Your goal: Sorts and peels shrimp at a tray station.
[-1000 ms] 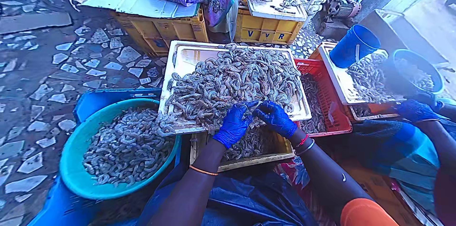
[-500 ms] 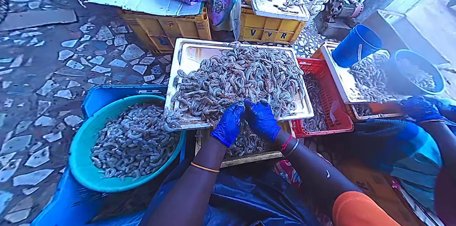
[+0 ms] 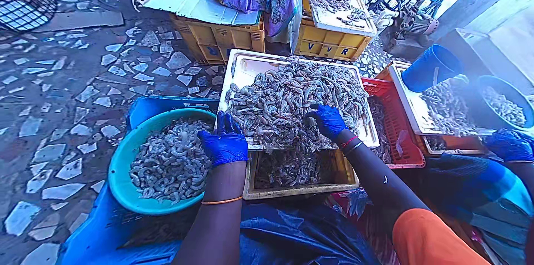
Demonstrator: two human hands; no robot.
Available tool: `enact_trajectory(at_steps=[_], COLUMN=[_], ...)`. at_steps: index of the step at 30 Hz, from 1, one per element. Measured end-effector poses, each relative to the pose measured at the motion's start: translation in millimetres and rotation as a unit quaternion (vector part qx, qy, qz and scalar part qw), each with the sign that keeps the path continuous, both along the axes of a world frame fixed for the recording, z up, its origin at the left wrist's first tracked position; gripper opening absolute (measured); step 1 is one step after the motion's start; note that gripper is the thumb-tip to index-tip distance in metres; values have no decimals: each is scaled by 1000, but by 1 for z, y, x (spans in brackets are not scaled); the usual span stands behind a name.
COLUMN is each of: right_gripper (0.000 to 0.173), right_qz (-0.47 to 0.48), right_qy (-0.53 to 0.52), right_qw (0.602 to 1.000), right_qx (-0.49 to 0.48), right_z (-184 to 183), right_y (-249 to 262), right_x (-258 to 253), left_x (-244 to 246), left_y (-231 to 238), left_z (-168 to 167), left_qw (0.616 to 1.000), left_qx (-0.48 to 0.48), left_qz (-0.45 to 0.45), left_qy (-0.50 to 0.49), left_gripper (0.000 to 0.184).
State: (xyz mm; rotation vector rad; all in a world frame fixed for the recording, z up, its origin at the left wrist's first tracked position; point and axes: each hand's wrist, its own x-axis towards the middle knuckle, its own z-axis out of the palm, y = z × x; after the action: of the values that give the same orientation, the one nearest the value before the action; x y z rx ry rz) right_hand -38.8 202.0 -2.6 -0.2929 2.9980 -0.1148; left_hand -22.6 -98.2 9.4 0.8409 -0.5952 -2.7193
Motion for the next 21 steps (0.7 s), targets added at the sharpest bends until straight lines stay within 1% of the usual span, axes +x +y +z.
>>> enact_trajectory(at_steps=[1,2,3,4,5,6,7,8,9,10,11,12,13,14,15,16,18,20,21], right_gripper=[39,35,29,22,18,17,20,24,30,35,39,39,38,37,37,38,38,35,32], right_qz=[8,16,20,21,19,18,10,-7,-30,-59,-86,-112,-134,-144,-144,-139,-128,-138,-155], right_qy=[-11,-12,-2,14,29,36,30,8,-32,-88,-134,-167,-190,-208,-224,-239,-259,-263,-261], right_qw=[1000,1000,1000,1000,999,999,998,997,993,985,972,954,935,919,911,913,924,921,912], right_qx=[16,15,6,-9,-24,-36,-52,-77,-107,-138,-175,-222,-269,-303,-315,-300,-249,-252,-277], right_z=[-9,-16,-18,-16,-12,-5,3,13,25,36,45,49,50,48,46,49,56,57,55], right_y=[3,6,8,8,6,4,0,-5,-12,-18,-24,-28,-30,-30,-28,-26,-20,-15,-13], right_x=[-9,-14,-16,-13,-8,-1,8,18,29,39,48,54,59,60,60,59,58,57,57], left_x=[-3,-3,-5,-4,-1,3,6,9,12,16,21,25,28,31,32,34,37,41,42], left_y=[5,13,23,31,40,48,55,63,72,82,92,99,105,109,111,114,121,129,133], left_z=[1,5,9,11,11,11,9,6,1,-2,-5,-7,-8,-11,-15,-19,-22,-20,-18], left_qw=[1000,997,993,982,959,915,842,736,624,536,480,450,432,412,394,376,339,291,271], left_qx=[-4,-26,-61,-118,-193,-289,-403,-535,-652,-721,-757,-779,-795,-817,-837,-855,-874,-890,-893], left_qz=[-20,-55,-92,-145,-208,-278,-344,-390,-402,-409,-412,-404,-390,-367,-339,-314,-301,-305,-319], left_qy=[-24,-39,-50,-38,-6,48,102,140,153,159,162,167,170,169,170,171,176,174,165], left_gripper=[69,67,59,50,40,37,40,46,50,52,50,46,42,37,33,32,34,37,38])
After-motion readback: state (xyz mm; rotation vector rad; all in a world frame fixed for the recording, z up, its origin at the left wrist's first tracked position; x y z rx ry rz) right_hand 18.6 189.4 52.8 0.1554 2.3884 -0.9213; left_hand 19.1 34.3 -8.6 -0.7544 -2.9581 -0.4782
